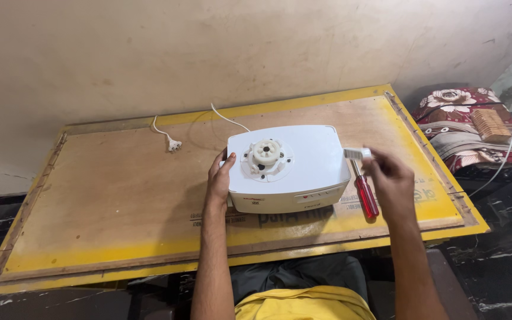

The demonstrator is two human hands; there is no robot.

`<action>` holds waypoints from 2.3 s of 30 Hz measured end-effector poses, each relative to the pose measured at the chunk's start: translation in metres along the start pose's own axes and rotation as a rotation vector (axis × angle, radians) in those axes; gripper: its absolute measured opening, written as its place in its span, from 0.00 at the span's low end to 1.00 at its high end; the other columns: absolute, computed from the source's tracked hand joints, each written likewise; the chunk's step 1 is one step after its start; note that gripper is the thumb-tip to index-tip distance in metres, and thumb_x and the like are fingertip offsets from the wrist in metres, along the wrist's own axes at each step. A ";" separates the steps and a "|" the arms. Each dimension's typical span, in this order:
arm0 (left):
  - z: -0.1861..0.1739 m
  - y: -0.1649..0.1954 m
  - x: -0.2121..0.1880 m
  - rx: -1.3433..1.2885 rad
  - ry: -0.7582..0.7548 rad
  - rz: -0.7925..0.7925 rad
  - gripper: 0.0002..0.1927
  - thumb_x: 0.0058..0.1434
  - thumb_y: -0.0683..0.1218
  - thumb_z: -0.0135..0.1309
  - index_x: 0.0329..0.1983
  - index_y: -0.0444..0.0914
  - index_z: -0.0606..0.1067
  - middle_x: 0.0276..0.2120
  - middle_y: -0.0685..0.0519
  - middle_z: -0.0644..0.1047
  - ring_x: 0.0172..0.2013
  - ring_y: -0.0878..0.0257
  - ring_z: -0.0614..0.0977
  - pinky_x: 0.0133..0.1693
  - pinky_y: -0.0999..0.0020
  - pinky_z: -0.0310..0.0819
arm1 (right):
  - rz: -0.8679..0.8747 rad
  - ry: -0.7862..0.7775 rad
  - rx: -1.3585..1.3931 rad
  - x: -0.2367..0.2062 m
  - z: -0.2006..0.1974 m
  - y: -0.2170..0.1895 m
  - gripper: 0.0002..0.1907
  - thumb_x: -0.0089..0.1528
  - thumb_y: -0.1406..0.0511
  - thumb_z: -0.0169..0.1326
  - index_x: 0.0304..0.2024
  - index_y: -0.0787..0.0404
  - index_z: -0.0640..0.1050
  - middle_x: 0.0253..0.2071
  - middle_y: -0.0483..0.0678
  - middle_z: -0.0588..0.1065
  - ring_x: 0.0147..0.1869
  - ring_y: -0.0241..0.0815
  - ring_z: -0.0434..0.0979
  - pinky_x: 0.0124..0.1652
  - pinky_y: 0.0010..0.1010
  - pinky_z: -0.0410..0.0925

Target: The person uses a red screwdriver to unscrew screws from the base of a white table fan lying upside down on a board-covered table. They rotate and reposition the fan, unscrew screws from different corners of the base, and briefly lift the fan to view its top before continuing to unscrew the base screws.

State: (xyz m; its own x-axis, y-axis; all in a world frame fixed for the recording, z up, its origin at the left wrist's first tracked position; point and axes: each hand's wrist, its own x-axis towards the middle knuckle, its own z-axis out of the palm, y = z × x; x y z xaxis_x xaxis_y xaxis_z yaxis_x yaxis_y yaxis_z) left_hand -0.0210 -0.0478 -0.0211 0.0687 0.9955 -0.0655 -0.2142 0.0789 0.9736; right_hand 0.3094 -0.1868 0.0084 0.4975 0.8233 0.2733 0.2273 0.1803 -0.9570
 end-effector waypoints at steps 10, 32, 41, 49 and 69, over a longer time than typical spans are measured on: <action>0.001 0.002 0.000 -0.010 -0.019 0.073 0.28 0.66 0.50 0.54 0.67 0.34 0.71 0.59 0.48 0.78 0.59 0.61 0.77 0.59 0.67 0.67 | 0.384 -0.085 0.238 0.088 0.067 -0.007 0.18 0.66 0.63 0.57 0.57 0.59 0.75 0.49 0.48 0.79 0.52 0.37 0.80 0.47 0.25 0.75; -0.002 -0.008 0.003 0.023 0.011 0.022 0.29 0.65 0.51 0.54 0.67 0.35 0.70 0.58 0.48 0.78 0.59 0.60 0.77 0.59 0.67 0.67 | 0.355 -0.081 0.068 -0.037 0.021 0.063 0.28 0.67 0.64 0.48 0.70 0.63 0.66 0.67 0.56 0.69 0.64 0.50 0.74 0.57 0.39 0.73; -0.004 -0.018 0.004 -0.112 -0.096 0.164 0.29 0.68 0.49 0.52 0.70 0.31 0.66 0.62 0.48 0.74 0.62 0.61 0.73 0.62 0.66 0.64 | 0.125 -0.074 0.032 -0.016 0.025 0.064 0.24 0.70 0.68 0.47 0.68 0.67 0.70 0.64 0.57 0.74 0.67 0.46 0.74 0.62 0.36 0.68; -0.002 -0.012 -0.003 -0.125 -0.115 0.171 0.33 0.69 0.50 0.50 0.74 0.32 0.61 0.68 0.46 0.69 0.67 0.59 0.69 0.65 0.65 0.60 | 0.147 -0.122 0.198 0.002 0.027 0.058 0.23 0.66 0.73 0.52 0.64 0.70 0.71 0.59 0.56 0.76 0.62 0.42 0.77 0.59 0.31 0.71; -0.010 -0.013 -0.026 0.008 -0.107 0.092 0.38 0.71 0.64 0.43 0.73 0.33 0.65 0.68 0.45 0.71 0.67 0.58 0.70 0.64 0.63 0.63 | 0.544 -0.100 0.063 -0.021 0.033 0.055 0.25 0.68 0.65 0.51 0.67 0.62 0.69 0.54 0.55 0.78 0.52 0.45 0.81 0.49 0.35 0.77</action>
State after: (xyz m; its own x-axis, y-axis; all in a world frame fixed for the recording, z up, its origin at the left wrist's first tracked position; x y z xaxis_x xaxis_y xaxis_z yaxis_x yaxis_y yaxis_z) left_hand -0.0293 -0.0746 -0.0342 0.1530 0.9871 0.0478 -0.2170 -0.0137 0.9761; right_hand 0.2834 -0.1766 -0.0529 0.4462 0.8533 -0.2697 -0.0924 -0.2558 -0.9623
